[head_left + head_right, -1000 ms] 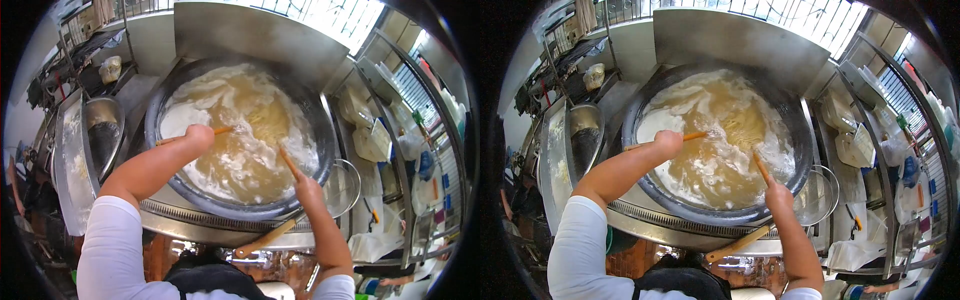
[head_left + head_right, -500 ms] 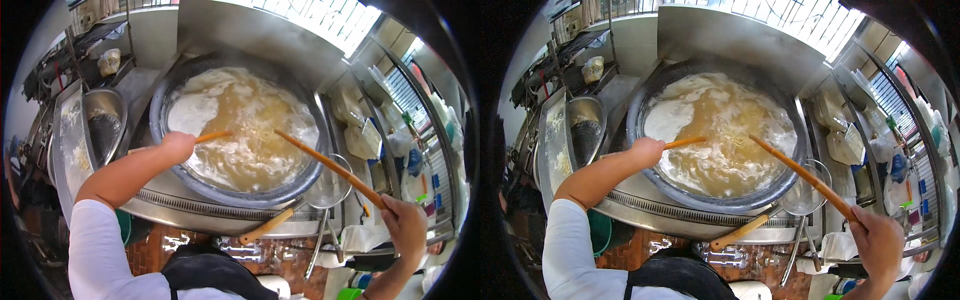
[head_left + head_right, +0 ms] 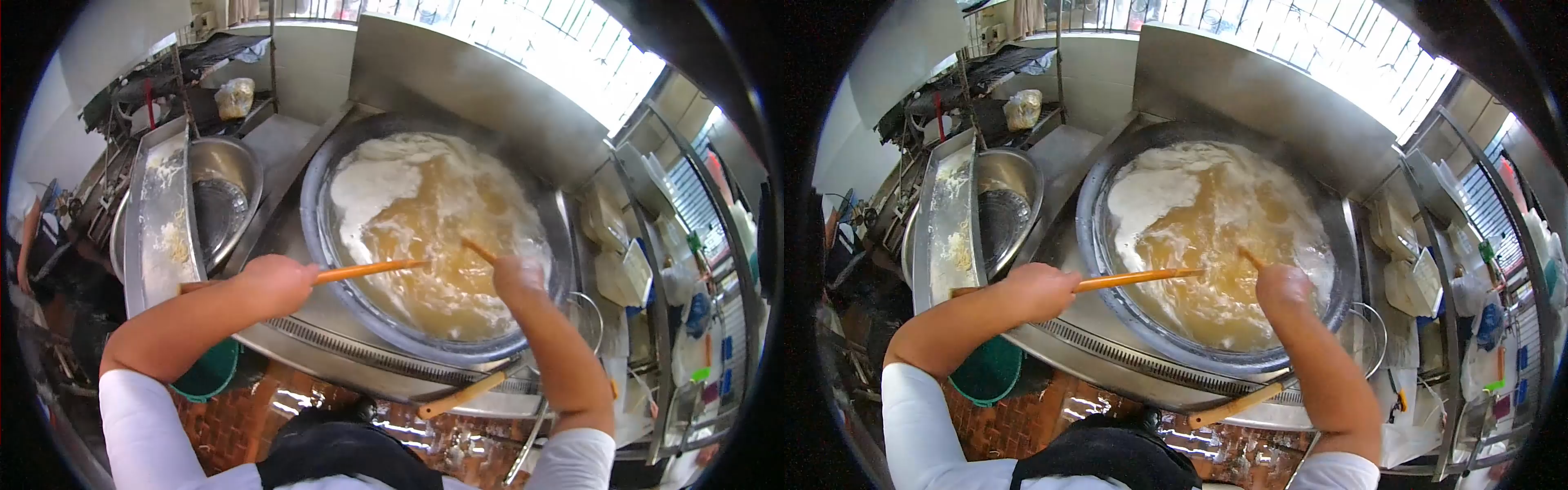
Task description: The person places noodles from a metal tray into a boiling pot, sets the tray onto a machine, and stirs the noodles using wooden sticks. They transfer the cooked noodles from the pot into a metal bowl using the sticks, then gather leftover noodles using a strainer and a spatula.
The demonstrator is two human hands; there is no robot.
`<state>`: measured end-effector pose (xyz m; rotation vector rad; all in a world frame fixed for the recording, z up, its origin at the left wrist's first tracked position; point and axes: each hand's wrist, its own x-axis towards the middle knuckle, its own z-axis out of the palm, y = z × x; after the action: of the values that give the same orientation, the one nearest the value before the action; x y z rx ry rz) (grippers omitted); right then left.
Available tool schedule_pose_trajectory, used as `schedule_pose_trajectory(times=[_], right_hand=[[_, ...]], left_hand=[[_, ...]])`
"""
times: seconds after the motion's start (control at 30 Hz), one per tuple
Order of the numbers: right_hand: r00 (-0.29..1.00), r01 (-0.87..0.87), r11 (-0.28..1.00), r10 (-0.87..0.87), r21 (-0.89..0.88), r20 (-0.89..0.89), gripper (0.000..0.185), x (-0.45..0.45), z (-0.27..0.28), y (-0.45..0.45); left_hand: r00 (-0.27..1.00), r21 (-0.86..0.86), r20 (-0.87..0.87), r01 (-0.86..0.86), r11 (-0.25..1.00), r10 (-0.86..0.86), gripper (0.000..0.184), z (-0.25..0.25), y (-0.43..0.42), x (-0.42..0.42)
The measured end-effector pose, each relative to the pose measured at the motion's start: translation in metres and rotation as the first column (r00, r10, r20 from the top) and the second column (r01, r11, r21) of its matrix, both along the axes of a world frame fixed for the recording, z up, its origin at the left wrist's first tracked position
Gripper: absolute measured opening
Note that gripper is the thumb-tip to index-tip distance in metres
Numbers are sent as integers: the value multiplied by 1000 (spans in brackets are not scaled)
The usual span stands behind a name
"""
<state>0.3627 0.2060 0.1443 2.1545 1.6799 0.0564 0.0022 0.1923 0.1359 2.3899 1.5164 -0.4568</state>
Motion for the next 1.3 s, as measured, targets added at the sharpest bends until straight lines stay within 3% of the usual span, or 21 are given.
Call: schedule_pose_trajectory(times=[0.1, 0.2, 0.37, 0.4, 0.5, 0.6, 0.63, 0.7, 0.73, 0.77, 0.8, 0.9, 0.93, 1.0, 1.07, 1.17, 1.23, 1.3], right_hand=[[995, -6, 994, 17, 110, -102, 26, 15, -45, 55], [984, 54, 986, -26, 160, -174, 24, 31, -84, 65], [923, 230, 919, -103, 320, -370, 26, 48, -122, 1], [904, 259, 930, -139, 262, -404, 27, 51, -118, -16], [863, 250, 946, -120, 208, -491, 32, 70, -75, -85], [763, 161, 948, 57, 275, -644, 30, 145, -36, -152], [652, 333, 935, -132, 125, -747, 30, 145, 11, -175], [641, 428, 899, -232, 89, -731, 29, 153, 81, -221], [601, 401, 913, -201, 74, -774, 30, 183, 93, -247], [607, 540, 841, -400, -13, -687, 30, 154, 140, -255], [605, 501, 865, -312, 45, -733, 28, 167, 146, -275], [622, 552, 833, -437, -32, -650, 23, 138, 181, -278], [726, 486, 872, -441, -60, -528, 23, 129, 180, -268], [883, 314, 942, -335, -117, -328, 23, 130, 145, -239], [958, 138, 990, -139, -25, -249, 23, 131, 72, -200], [955, 231, 967, -204, 106, -215, 24, 77, -6, -134], [902, 326, 923, -238, 205, -360, 28, 67, -64, -115], [931, 274, 943, -212, 187, -297, 29, 78, -118, -106]], left_hand=[[998, -120, -14, -58, 991, 56, 29, 30, -4, -31], [998, -121, 42, -39, 992, 44, 32, 53, -3, -63], [996, -19, -20, -88, 996, 88, 29, 81, -5, -74], [993, -5, -57, -103, 995, 103, 29, 81, 0, -73], [982, 19, -163, -93, 995, 95, 29, 72, 24, -62], [973, 14, -209, -94, 995, 95, 29, 39, 55, -35], [973, 28, -205, -104, 994, 107, 28, 21, 66, -23], [973, 20, -218, -68, 997, 71, 27, -27, 90, 2], [976, 29, -209, -55, 998, 60, 27, -38, 94, 21], [979, 37, -199, -42, 998, 48, 27, -47, 95, 45], [985, 56, -171, -23, 998, 32, 28, -58, 98, 65], [996, 112, -84, -22, 993, 31, 28, -98, 116, 112], [996, 102, -83, -14, 995, 22, 28, -102, 116, 124], [997, 86, -80, 1, 996, 6, 27, -105, 111, 140], [999, 89, -31, 43, 995, -40, 26, -95, 93, 139], [999, 72, 31, 31, 997, -34, 25, -94, 75, 131], [999, 72, 15, 48, 996, -50, 25, -91, 67, 122], [999, 57, 0, 54, 997, -54, 25, -82, 58, 107]])
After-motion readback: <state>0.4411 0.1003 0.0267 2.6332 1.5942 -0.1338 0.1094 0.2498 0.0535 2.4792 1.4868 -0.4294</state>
